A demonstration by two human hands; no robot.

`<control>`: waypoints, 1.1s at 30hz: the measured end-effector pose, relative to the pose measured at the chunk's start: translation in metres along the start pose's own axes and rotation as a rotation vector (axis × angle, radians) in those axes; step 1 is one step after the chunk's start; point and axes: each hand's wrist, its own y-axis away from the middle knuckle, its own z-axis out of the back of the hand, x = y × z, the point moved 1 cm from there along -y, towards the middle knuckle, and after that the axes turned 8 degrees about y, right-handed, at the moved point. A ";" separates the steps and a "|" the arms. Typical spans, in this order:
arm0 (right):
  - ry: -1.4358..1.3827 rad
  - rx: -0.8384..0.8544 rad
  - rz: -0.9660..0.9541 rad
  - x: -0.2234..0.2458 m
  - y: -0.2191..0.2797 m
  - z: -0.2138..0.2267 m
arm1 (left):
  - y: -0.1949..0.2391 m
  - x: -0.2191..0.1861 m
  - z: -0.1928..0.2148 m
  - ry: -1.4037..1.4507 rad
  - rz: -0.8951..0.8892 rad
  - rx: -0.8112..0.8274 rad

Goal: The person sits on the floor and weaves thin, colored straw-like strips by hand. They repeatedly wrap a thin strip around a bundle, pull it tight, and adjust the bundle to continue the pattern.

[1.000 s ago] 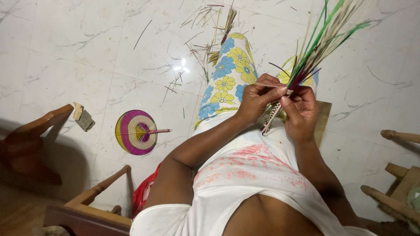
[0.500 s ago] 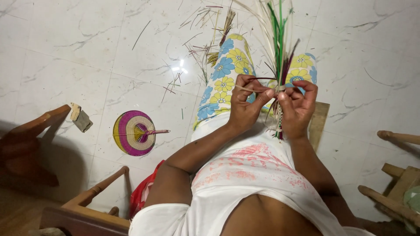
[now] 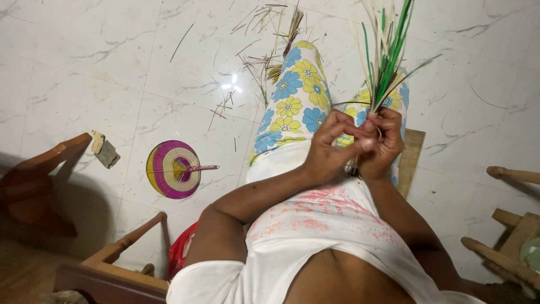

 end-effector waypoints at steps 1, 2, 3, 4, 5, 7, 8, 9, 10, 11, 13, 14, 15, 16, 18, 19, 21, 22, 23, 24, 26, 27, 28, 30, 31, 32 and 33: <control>-0.002 -0.001 0.001 0.003 0.001 -0.001 | -0.003 0.005 0.004 -0.002 -0.001 0.001; 0.001 -0.003 0.010 0.006 0.002 -0.002 | -0.007 0.012 0.008 0.105 0.106 -0.044; 0.006 -0.004 0.018 0.010 0.004 -0.002 | -0.009 0.018 0.011 0.213 0.215 -0.090; 0.006 -0.005 0.017 0.013 0.002 -0.004 | -0.011 0.023 0.012 0.212 0.216 -0.089; 0.047 -0.018 0.060 0.017 -0.002 -0.005 | -0.013 0.031 0.013 0.308 0.308 -0.067; 0.089 -0.031 0.103 0.021 -0.006 -0.006 | -0.017 0.035 0.010 0.405 0.401 -0.043; 0.113 -0.048 0.139 0.021 -0.007 -0.005 | -0.018 0.032 0.007 0.445 0.394 -0.016; 0.138 -0.063 0.173 0.022 -0.007 -0.003 | -0.018 0.029 0.004 0.487 0.387 0.009; 0.140 -0.061 0.172 0.021 -0.006 -0.001 | -0.017 0.032 0.004 0.488 0.389 0.008; 0.137 -0.085 0.179 0.018 -0.006 0.001 | -0.017 0.034 0.004 0.520 0.378 0.038; 0.134 -0.109 0.188 0.014 -0.005 0.002 | -0.016 0.036 0.004 0.552 0.366 0.067; 0.105 -0.116 0.176 0.013 -0.005 0.003 | -0.015 0.035 0.005 0.577 0.364 0.080; 0.077 -0.123 0.163 0.011 -0.005 0.004 | -0.014 0.034 0.006 0.601 0.364 0.092; 0.077 -0.123 0.162 0.011 -0.005 0.005 | -0.014 0.035 0.006 0.601 0.364 0.093; 0.070 -0.106 0.147 0.009 -0.005 0.006 | -0.013 0.037 0.007 0.603 0.364 0.126; 0.070 -0.107 0.146 0.008 -0.005 0.007 | -0.013 0.037 0.005 0.603 0.365 0.127; 0.102 -0.080 0.155 0.006 -0.004 0.009 | -0.012 0.037 0.002 0.556 0.355 0.121; 0.103 -0.080 0.153 0.007 -0.003 0.010 | -0.012 0.034 0.001 0.556 0.357 0.120; 0.076 -0.091 0.106 0.007 -0.004 0.010 | -0.014 0.032 0.001 0.546 0.363 0.107; 0.048 -0.102 0.060 0.007 -0.005 0.010 | -0.015 0.029 0.000 0.537 0.368 0.093; 0.008 -0.135 0.033 0.002 -0.010 0.017 | -0.014 0.035 -0.004 0.527 0.359 0.066; -0.032 -0.166 0.005 -0.001 -0.011 0.020 | -0.013 0.037 -0.005 0.517 0.352 0.036; -0.034 -0.165 0.003 0.004 -0.011 0.020 | -0.012 0.035 -0.010 0.516 0.352 0.034; -0.061 -0.170 -0.029 0.015 -0.012 0.020 | -0.011 0.031 -0.020 0.539 0.382 0.005; -0.061 -0.170 -0.031 0.015 -0.012 0.024 | -0.011 0.038 -0.025 0.539 0.383 0.003; -0.011 -0.155 0.016 0.016 -0.011 0.027 | -0.011 0.045 -0.030 0.507 0.365 -0.037; 0.038 -0.140 0.066 0.017 -0.011 0.031 | -0.012 0.052 -0.035 0.476 0.346 -0.075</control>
